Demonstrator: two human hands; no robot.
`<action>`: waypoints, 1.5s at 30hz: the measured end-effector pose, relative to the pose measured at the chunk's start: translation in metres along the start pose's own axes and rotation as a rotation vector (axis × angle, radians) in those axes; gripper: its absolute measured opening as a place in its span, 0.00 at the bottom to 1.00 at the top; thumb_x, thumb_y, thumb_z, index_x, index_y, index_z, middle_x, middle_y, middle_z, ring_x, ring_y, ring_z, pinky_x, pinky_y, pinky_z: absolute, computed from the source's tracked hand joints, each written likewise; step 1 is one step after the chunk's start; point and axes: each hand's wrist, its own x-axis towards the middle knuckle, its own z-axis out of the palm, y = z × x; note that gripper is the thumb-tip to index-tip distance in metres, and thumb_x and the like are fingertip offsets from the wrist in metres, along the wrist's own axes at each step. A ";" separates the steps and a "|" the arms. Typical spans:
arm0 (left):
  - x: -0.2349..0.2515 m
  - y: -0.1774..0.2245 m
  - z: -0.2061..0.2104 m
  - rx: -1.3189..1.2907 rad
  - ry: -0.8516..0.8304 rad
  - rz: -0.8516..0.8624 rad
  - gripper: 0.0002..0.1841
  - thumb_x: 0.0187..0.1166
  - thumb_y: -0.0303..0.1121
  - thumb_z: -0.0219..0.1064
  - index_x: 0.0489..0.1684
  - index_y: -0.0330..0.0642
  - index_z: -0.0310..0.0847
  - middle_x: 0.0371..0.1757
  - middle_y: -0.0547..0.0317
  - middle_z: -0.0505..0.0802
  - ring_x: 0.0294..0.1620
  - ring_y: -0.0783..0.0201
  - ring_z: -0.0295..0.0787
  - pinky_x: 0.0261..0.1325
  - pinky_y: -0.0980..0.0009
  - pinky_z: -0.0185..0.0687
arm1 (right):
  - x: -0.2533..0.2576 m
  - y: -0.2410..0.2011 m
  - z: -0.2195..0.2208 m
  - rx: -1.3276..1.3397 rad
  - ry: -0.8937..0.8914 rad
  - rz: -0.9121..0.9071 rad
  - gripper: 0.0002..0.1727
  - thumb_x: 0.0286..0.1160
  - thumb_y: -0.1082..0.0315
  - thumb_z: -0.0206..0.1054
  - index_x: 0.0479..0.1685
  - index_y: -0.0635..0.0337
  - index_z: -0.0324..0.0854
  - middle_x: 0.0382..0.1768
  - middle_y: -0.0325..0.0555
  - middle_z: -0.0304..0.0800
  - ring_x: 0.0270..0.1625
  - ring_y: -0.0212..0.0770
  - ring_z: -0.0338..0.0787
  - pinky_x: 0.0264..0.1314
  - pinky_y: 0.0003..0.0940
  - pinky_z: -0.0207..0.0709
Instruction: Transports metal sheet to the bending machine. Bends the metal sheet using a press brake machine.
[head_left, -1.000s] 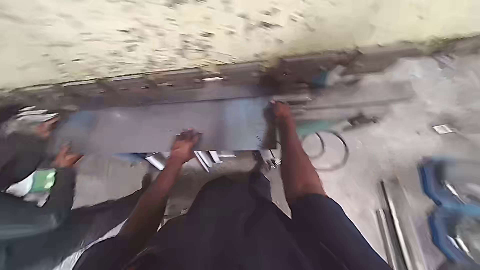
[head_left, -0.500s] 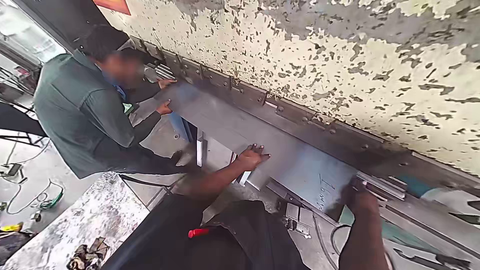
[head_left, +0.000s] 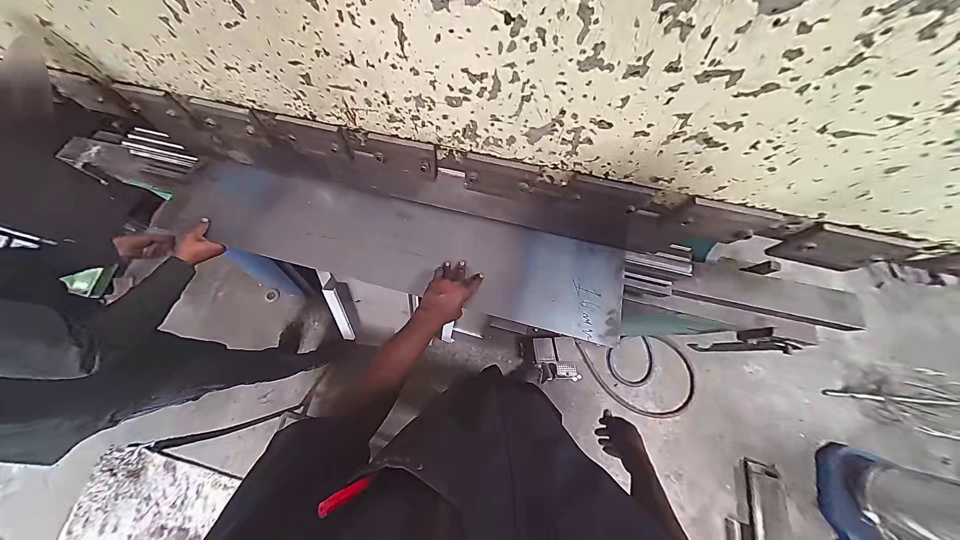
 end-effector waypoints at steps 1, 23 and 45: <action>0.000 0.000 -0.002 -0.001 0.000 0.003 0.54 0.55 0.37 0.83 0.92 0.73 0.58 0.91 0.34 0.64 0.86 0.26 0.61 0.81 0.30 0.60 | -0.004 0.013 0.003 -0.031 -0.023 0.045 0.31 0.94 0.42 0.47 0.63 0.62 0.82 0.44 0.56 0.95 0.36 0.51 0.92 0.36 0.50 0.83; 0.001 -0.015 -0.095 0.063 0.002 0.124 0.30 0.62 0.39 0.75 0.71 0.59 0.84 0.51 0.47 0.95 0.51 0.40 0.92 0.56 0.34 0.81 | -0.027 0.024 0.022 0.009 -0.101 0.051 0.28 0.92 0.41 0.51 0.66 0.56 0.80 0.46 0.51 0.93 0.36 0.46 0.92 0.37 0.44 0.85; -0.090 -0.079 -0.027 -2.206 0.708 -0.785 0.45 0.83 0.73 0.30 0.91 0.48 0.51 0.82 0.45 0.76 0.76 0.48 0.80 0.70 0.44 0.81 | -0.082 -0.118 -0.060 0.498 0.160 -0.309 0.31 0.92 0.41 0.49 0.73 0.59 0.75 0.54 0.52 0.93 0.45 0.47 0.95 0.47 0.47 0.88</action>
